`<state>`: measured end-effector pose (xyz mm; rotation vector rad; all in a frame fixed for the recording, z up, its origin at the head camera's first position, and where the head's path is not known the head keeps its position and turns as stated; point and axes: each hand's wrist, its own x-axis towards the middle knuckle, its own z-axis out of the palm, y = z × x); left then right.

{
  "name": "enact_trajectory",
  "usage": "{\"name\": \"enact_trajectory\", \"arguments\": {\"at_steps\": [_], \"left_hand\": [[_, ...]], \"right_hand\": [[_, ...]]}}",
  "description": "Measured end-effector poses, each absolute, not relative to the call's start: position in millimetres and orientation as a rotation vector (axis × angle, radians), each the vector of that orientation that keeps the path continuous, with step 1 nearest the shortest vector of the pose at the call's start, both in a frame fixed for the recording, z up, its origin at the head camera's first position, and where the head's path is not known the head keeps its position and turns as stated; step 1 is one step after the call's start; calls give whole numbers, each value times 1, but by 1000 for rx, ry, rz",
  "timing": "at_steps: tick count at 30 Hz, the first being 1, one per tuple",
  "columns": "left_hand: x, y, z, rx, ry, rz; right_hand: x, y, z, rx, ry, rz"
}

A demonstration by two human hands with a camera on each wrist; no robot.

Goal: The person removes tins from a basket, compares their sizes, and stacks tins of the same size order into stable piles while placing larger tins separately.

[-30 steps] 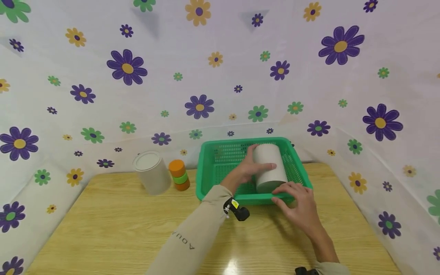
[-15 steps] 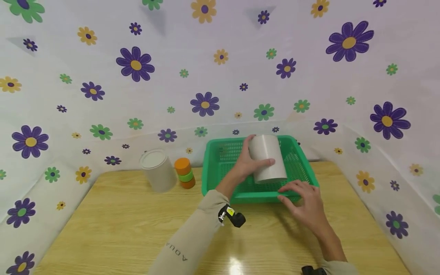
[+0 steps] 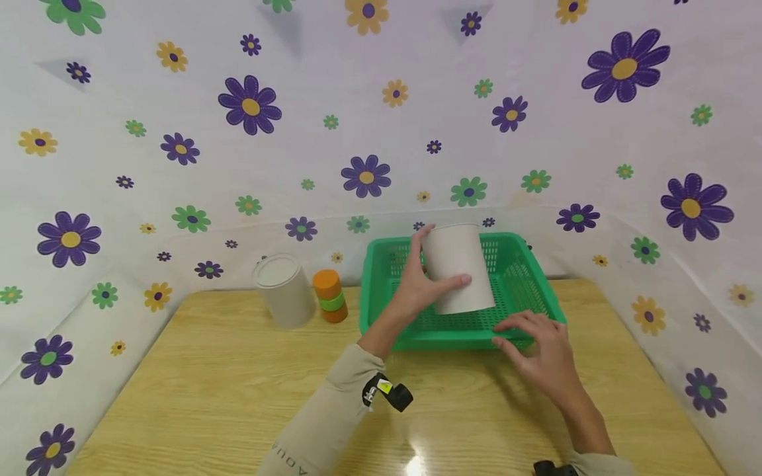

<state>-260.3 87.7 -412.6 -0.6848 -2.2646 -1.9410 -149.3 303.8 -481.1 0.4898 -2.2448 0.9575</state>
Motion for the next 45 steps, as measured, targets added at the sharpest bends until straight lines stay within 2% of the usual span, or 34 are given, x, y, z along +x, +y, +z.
{"name": "enact_trajectory", "arguments": {"at_steps": [7,20,35,45], "left_hand": [[-247,70,-404,-800,-2143,-1969],[-207,26,-391,-817,-1974,-2001],[-177,-34,-406,-756,-1884,-2016],[-171,-67,-417,-773,-1866,-1928]], "right_hand": [[-148,304,-481,473,-2252,963],[-149,303,-476,476,-2252,947],[-147,300,-481,484,-2255,971],[-148,303,-482,494,-2238,948]]}}
